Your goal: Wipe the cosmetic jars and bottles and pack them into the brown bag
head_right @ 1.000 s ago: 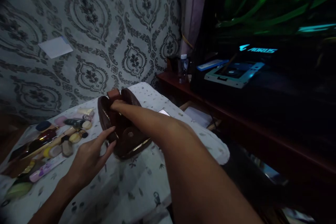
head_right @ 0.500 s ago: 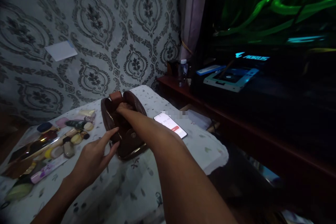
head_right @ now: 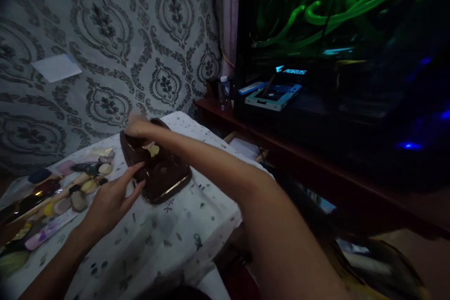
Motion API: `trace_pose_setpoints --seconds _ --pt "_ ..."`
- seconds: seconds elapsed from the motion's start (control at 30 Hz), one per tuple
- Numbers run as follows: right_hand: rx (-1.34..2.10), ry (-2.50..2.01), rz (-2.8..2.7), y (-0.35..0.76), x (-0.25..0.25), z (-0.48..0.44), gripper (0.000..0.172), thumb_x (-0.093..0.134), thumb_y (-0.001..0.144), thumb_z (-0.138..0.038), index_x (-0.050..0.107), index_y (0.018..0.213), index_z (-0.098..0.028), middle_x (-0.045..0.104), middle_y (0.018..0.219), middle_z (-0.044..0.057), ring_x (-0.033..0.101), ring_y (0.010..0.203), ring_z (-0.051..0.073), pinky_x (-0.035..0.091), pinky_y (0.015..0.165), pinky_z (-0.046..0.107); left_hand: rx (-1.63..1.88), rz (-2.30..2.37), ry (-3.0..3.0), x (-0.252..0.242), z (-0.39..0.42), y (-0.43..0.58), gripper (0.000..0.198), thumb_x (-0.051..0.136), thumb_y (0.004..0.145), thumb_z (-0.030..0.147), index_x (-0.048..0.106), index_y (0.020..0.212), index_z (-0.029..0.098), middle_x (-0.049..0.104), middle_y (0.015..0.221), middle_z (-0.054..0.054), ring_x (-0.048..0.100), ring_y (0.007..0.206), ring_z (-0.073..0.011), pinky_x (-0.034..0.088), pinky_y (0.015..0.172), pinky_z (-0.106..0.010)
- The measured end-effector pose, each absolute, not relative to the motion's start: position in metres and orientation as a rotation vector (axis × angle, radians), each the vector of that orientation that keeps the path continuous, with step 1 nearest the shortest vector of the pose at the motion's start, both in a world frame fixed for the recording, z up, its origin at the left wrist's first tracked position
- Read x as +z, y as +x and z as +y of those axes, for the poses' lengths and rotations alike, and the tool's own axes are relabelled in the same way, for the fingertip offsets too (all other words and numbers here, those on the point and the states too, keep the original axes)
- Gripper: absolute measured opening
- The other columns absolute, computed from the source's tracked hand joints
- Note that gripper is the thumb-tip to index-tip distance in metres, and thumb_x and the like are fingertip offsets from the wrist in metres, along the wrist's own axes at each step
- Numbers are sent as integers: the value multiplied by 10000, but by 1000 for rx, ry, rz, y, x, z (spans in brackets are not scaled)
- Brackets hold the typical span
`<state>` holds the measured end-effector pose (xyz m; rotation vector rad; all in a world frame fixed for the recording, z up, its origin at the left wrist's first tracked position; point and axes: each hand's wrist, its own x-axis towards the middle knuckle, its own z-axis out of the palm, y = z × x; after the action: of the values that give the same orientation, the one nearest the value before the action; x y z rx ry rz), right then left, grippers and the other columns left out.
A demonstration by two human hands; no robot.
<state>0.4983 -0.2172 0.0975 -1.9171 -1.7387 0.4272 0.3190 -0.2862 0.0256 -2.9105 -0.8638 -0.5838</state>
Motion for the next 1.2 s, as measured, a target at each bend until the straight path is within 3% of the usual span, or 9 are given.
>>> trace_pose_setpoints --seconds 0.13,0.23,0.47,0.53,0.63,0.8,0.93,1.07,1.2 --pt "534 -1345 -1547 528 126 -259 193 457 947 -157 642 918 -108 712 835 48 664 667 79 491 572 136 -569 -873 -2944 23 -285 312 459 411 959 364 445 1397 228 633 621 26 643 546 -190 430 521 -242" --pt "499 -1226 -1408 541 125 -301 168 468 924 -141 628 892 -103 682 765 24 632 612 72 480 566 149 -630 -872 -3016 18 -286 305 528 414 963 380 345 1462 222 662 702 11 669 610 -186 453 541 -233" --pt "284 -1076 -1660 482 44 -373 188 502 926 -218 658 838 -158 727 840 41 667 714 117 506 686 211 -830 -1045 -2987 0 -287 277 476 429 960 399 396 1392 205 708 934 -46 700 749 -188 532 668 -271" --pt "265 -1013 -1847 457 15 -378 181 502 930 -215 668 881 -163 751 906 63 690 815 137 505 764 221 -823 -1081 -2953 -11 -284 263 432 414 964 393 439 1349 199 697 1008 -77 700 853 -215 549 731 -310" --pt "320 -1081 -1986 429 -18 -374 170 508 931 -201 674 939 -166 760 894 55 693 802 142 493 746 220 -765 -1078 -2931 -33 -275 237 410 412 950 347 458 1329 198 641 1163 -115 643 1064 -255 542 866 -378" --pt "479 -1204 -2081 405 -37 -354 188 538 929 -216 690 1029 -169 756 993 60 700 896 173 470 785 235 -568 -939 -2896 -78 -264 196 509 471 908 380 434 1388 216 592 1264 -130 562 1166 -308 519 917 -455" --pt "576 -1276 -2033 393 -45 -337 242 561 894 -194 689 1100 -202 754 980 35 692 903 180 461 790 245 -478 -826 -2777 -101 -264 179 442 421 953 401 448 1371 261 533 1389 -119 485 1282 -336 475 952 -513" --pt "681 -1295 -1956 379 -52 -317 234 568 875 -201 713 1059 -195 754 935 34 682 871 177 462 767 245 -620 -751 -2723 -101 -266 178 353 381 981 371 514 1263 206 579 1306 -133 520 1224 -302 475 955 -465" --pt "813 -1318 -1810 367 -52 -293 212 601 816 -174 738 978 -181 732 792 22 667 763 174 472 718 253 -651 -826 -2755 -94 -264 183 266 363 987 304 593 1046 185 635 1003 -106 585 937 -259 511 789 -405"
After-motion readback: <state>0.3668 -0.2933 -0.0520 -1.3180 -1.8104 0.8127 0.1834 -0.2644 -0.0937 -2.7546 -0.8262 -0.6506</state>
